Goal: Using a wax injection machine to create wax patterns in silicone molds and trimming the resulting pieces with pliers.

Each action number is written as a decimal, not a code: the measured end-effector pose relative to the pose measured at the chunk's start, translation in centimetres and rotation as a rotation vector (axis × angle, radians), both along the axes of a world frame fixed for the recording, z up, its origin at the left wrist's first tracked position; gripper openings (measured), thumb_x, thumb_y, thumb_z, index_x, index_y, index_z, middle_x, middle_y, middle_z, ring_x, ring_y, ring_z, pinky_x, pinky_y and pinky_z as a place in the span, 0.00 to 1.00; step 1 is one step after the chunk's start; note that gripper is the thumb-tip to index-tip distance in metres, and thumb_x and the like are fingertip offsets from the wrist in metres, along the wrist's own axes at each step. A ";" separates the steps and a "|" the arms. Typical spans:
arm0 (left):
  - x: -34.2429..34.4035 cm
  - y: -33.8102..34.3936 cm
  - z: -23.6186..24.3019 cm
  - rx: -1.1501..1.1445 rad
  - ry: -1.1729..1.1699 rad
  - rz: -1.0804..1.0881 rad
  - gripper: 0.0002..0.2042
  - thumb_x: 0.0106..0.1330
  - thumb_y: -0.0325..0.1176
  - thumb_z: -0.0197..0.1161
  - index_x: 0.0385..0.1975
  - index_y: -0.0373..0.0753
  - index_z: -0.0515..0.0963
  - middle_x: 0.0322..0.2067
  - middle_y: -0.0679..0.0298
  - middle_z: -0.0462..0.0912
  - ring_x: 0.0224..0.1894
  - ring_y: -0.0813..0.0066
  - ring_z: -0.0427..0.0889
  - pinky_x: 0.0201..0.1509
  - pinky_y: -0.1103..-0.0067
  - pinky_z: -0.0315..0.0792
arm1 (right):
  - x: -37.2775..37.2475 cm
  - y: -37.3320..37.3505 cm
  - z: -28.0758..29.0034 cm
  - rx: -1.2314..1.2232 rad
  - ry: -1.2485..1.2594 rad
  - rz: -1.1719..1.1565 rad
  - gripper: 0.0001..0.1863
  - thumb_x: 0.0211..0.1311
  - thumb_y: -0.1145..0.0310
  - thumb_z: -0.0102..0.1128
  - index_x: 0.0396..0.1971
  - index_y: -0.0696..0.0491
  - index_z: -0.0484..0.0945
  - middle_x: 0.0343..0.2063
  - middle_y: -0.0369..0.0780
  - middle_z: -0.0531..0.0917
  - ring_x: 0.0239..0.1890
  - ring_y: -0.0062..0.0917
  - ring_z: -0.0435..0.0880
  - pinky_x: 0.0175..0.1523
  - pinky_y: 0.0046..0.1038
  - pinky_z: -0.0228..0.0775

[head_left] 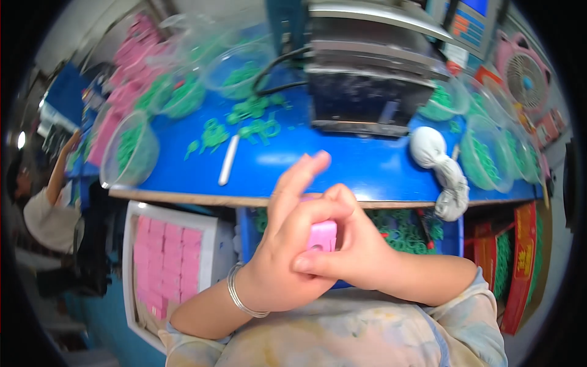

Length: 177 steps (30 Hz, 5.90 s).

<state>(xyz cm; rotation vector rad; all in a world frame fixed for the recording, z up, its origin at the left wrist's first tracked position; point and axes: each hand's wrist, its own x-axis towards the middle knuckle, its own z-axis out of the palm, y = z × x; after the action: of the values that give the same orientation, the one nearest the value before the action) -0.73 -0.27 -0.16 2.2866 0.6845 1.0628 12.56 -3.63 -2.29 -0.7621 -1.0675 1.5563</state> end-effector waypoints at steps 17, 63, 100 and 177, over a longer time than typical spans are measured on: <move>1.0 2.0 -2.4 -1.055 -0.781 -0.600 0.09 0.52 0.22 0.57 0.27 0.46 0.67 0.38 0.64 0.68 0.46 0.73 0.67 0.57 0.73 0.60 | 5.5 0.7 1.7 0.100 -0.105 0.222 0.19 0.67 0.63 0.45 0.16 0.56 0.70 0.07 0.36 0.70 0.13 0.19 0.71 0.21 0.25 0.61; -0.1 -2.2 -2.8 -0.484 -0.065 -0.217 0.52 0.44 0.23 0.69 0.64 0.33 0.34 0.30 0.62 0.67 0.27 0.80 0.64 0.30 0.84 0.60 | 2.8 -1.7 -0.9 -0.278 0.067 0.008 0.14 0.57 0.72 0.62 0.22 0.55 0.63 0.29 0.38 0.74 0.37 0.18 0.73 0.40 0.22 0.67; -0.3 0.2 -2.6 -1.286 -1.131 -0.262 0.37 0.55 0.72 0.36 0.33 0.36 0.69 0.23 0.60 0.70 0.27 0.67 0.73 0.42 0.66 0.70 | 2.5 -2.9 -2.5 0.323 -0.731 -0.106 0.39 0.45 0.64 0.72 0.56 0.59 0.60 0.50 0.50 0.65 0.47 0.33 0.71 0.46 0.29 0.68; -2.9 -2.5 -3.4 -1.036 -0.462 0.138 0.03 0.58 0.22 0.61 0.31 0.31 0.76 0.27 0.65 0.78 0.27 0.87 0.75 0.28 0.88 0.70 | 7.1 -3.7 -2.6 -0.046 -0.817 0.072 0.11 0.57 0.67 0.59 0.25 0.62 0.74 0.23 0.41 0.72 0.26 0.30 0.71 0.33 0.30 0.63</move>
<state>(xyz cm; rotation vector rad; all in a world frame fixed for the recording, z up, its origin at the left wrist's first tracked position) -3.67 -2.79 -3.53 1.0851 0.9111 0.9223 19.68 -7.31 -4.85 -1.4697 -1.6521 1.3393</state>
